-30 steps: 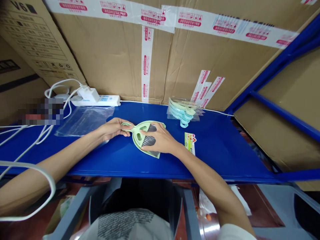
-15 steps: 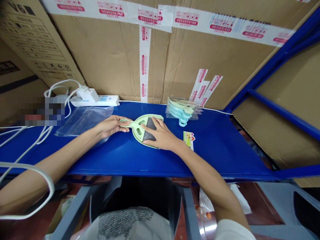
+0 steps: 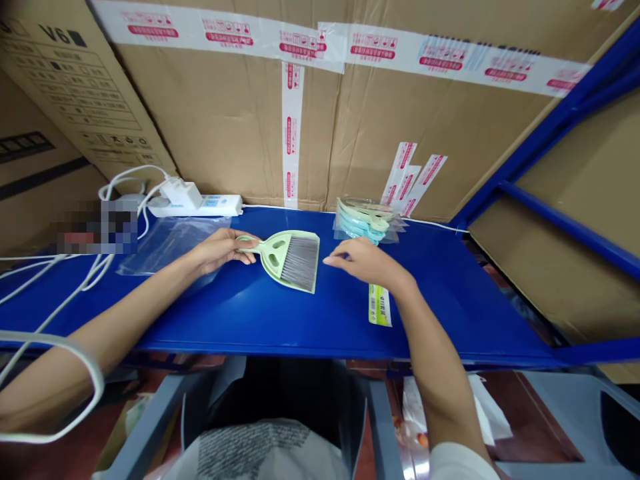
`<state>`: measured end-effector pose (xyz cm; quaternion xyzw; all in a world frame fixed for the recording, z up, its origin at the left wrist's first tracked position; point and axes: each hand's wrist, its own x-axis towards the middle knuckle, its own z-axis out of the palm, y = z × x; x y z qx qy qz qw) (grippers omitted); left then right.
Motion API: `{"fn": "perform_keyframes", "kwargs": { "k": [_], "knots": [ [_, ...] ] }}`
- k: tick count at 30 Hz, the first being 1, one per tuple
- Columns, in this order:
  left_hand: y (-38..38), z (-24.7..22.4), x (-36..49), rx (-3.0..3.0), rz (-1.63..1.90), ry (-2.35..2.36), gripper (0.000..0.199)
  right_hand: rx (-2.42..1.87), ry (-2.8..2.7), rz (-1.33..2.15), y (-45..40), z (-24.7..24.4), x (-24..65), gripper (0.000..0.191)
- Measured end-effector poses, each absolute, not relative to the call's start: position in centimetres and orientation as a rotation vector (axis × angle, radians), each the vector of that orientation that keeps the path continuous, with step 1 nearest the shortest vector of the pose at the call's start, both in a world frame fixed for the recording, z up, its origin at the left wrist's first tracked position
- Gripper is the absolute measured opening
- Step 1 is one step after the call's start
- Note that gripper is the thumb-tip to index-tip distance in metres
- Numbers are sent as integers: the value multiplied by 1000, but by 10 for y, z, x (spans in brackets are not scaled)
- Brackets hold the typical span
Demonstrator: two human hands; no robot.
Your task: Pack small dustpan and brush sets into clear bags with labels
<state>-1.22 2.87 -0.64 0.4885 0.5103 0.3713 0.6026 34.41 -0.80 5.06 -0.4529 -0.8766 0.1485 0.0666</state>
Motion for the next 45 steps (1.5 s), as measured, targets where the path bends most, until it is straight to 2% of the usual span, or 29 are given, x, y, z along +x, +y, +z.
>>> {"fn": "perform_keyframes", "kwargs": {
  "k": [2, 5, 7, 9, 13, 17, 20, 23, 28, 34, 37, 41, 45],
  "knots": [
    [28, -8, -12, 1233, 870, 1203, 23, -1630, -2607, 325, -17, 69, 355, 37],
    [30, -12, -12, 1403, 907, 1280, 28, -2241, -2467, -121, -28, 78, 362, 28],
    [32, -17, -12, 1496, 920, 1348, 30, -2482, -2464, -195, -30, 75, 362, 40],
    [34, -21, -13, 1572, 918, 1389, 34, -2538, -2566, -89, -28, 70, 360, 51],
    [36, -23, -14, 1697, 953, 1408, 37, -2429, -2643, 22, -16, 60, 367, 45],
    [33, -17, -14, 1891, 992, 1470, 21, -2115, -2694, 253, -4, 51, 382, 16],
    [30, -12, -18, 1906, 900, 1517, 20, -1743, -2711, 476, 1, 52, 389, 17],
    [28, -9, -20, 1932, 779, 1483, 29, -1473, -2654, 610, 2, 61, 391, 10],
    [27, -8, -18, 2186, 1030, 1445, 25, -1417, -2591, 884, 2, 68, 391, 22],
    [22, -20, -9, 2447, 911, 984, 63, -1350, -2579, 892, -1, 70, 393, 29],
    [16, -25, -2, 2319, 911, 1005, 66, -1369, -2399, 905, 1, 67, 387, 32],
    [12, -28, 1, 1917, 908, 1121, 59, -1250, -1902, 897, 9, 46, 362, 34],
    [16, -28, -3, 1641, 892, 1284, 58, -1128, -1666, 1061, 11, 30, 339, 35]
  ]
}}
